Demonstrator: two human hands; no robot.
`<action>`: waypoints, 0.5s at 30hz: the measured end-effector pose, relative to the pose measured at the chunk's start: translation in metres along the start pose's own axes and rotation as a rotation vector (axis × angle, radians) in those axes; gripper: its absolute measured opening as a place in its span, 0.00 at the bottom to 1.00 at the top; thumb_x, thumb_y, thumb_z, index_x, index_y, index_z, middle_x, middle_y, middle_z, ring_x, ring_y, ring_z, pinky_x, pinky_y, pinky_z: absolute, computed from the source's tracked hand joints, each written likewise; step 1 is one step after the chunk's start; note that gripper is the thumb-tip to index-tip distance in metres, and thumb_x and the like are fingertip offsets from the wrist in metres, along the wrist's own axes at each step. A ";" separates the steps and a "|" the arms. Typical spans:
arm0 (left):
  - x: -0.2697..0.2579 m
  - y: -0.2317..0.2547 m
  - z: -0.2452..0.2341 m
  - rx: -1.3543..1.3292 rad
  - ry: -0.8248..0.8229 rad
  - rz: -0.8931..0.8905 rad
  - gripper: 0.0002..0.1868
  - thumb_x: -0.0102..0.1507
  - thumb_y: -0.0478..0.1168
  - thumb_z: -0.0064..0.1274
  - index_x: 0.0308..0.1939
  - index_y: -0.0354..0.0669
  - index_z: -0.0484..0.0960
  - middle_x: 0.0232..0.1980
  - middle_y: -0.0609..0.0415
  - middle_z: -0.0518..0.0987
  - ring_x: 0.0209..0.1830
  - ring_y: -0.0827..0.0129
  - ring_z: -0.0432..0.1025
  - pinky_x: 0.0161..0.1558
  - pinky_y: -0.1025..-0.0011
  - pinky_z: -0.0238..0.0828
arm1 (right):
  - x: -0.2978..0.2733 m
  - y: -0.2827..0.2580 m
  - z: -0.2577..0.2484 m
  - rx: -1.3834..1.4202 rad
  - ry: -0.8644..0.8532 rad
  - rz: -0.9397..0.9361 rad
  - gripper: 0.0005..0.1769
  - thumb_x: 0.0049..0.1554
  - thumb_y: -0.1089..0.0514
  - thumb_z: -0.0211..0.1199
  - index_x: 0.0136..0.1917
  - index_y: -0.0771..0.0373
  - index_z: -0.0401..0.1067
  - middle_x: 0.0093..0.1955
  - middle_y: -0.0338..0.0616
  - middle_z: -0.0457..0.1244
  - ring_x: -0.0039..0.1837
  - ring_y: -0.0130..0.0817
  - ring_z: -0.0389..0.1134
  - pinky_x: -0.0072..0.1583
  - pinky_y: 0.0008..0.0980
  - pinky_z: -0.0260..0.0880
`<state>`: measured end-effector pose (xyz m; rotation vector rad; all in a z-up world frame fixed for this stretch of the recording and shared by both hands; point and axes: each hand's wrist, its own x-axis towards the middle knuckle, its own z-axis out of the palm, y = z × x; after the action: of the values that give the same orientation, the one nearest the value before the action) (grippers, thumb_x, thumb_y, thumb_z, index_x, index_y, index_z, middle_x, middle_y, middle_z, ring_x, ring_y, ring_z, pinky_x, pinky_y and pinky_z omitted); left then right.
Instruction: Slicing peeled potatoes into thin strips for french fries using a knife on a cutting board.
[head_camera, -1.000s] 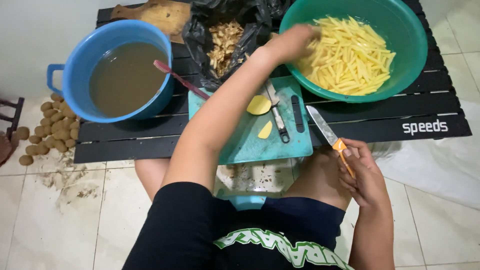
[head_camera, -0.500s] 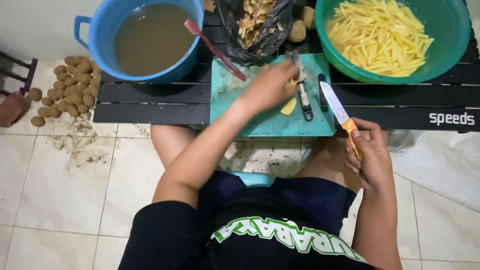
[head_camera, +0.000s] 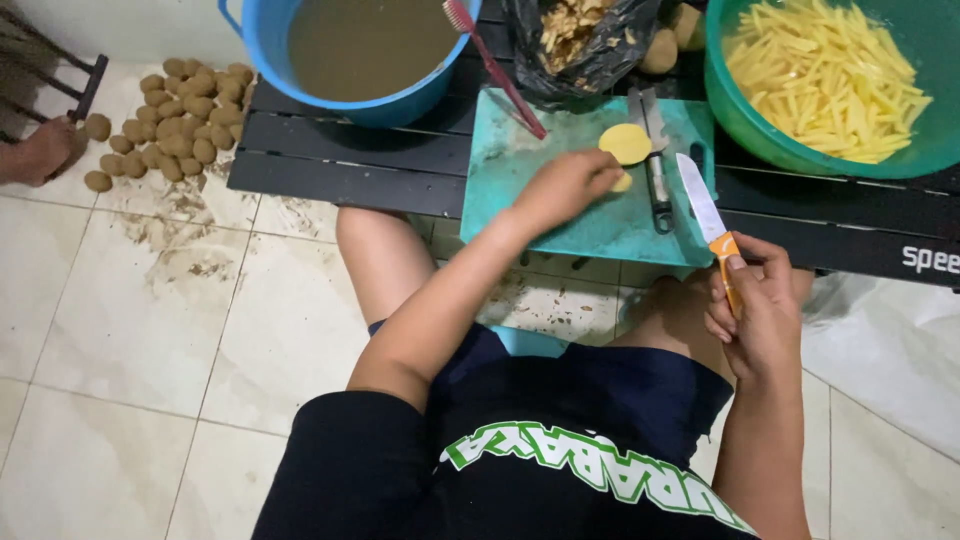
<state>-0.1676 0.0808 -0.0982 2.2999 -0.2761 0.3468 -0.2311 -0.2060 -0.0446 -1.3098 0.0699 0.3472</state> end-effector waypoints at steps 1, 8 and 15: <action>0.001 -0.015 -0.007 -0.075 -0.061 -0.036 0.12 0.65 0.46 0.51 0.44 0.44 0.83 0.40 0.55 0.84 0.35 0.61 0.76 0.40 0.65 0.72 | 0.001 0.002 0.002 -0.022 -0.002 0.003 0.15 0.70 0.56 0.50 0.69 0.55 0.58 0.38 0.40 0.56 0.25 0.17 0.43 0.27 0.18 0.41; -0.017 -0.068 -0.070 -0.140 -0.374 -0.182 0.08 0.63 0.45 0.58 0.39 0.46 0.86 0.38 0.46 0.86 0.45 0.47 0.81 0.50 0.54 0.73 | 0.007 0.038 0.037 -0.210 -0.129 -0.089 0.16 0.71 0.59 0.47 0.71 0.57 0.56 0.30 0.41 0.53 0.23 0.20 0.47 0.23 0.21 0.46; -0.037 -0.076 -0.067 0.089 0.063 -0.173 0.07 0.65 0.47 0.59 0.47 0.62 0.83 0.43 0.62 0.78 0.47 0.54 0.78 0.49 0.54 0.73 | 0.023 0.070 0.063 -0.427 -0.269 -0.243 0.20 0.68 0.63 0.50 0.72 0.60 0.56 0.29 0.35 0.53 0.25 0.21 0.52 0.27 0.21 0.46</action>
<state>-0.1901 0.1844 -0.1172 2.3752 -0.0296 0.3490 -0.2383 -0.1262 -0.0994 -1.6599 -0.4073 0.3370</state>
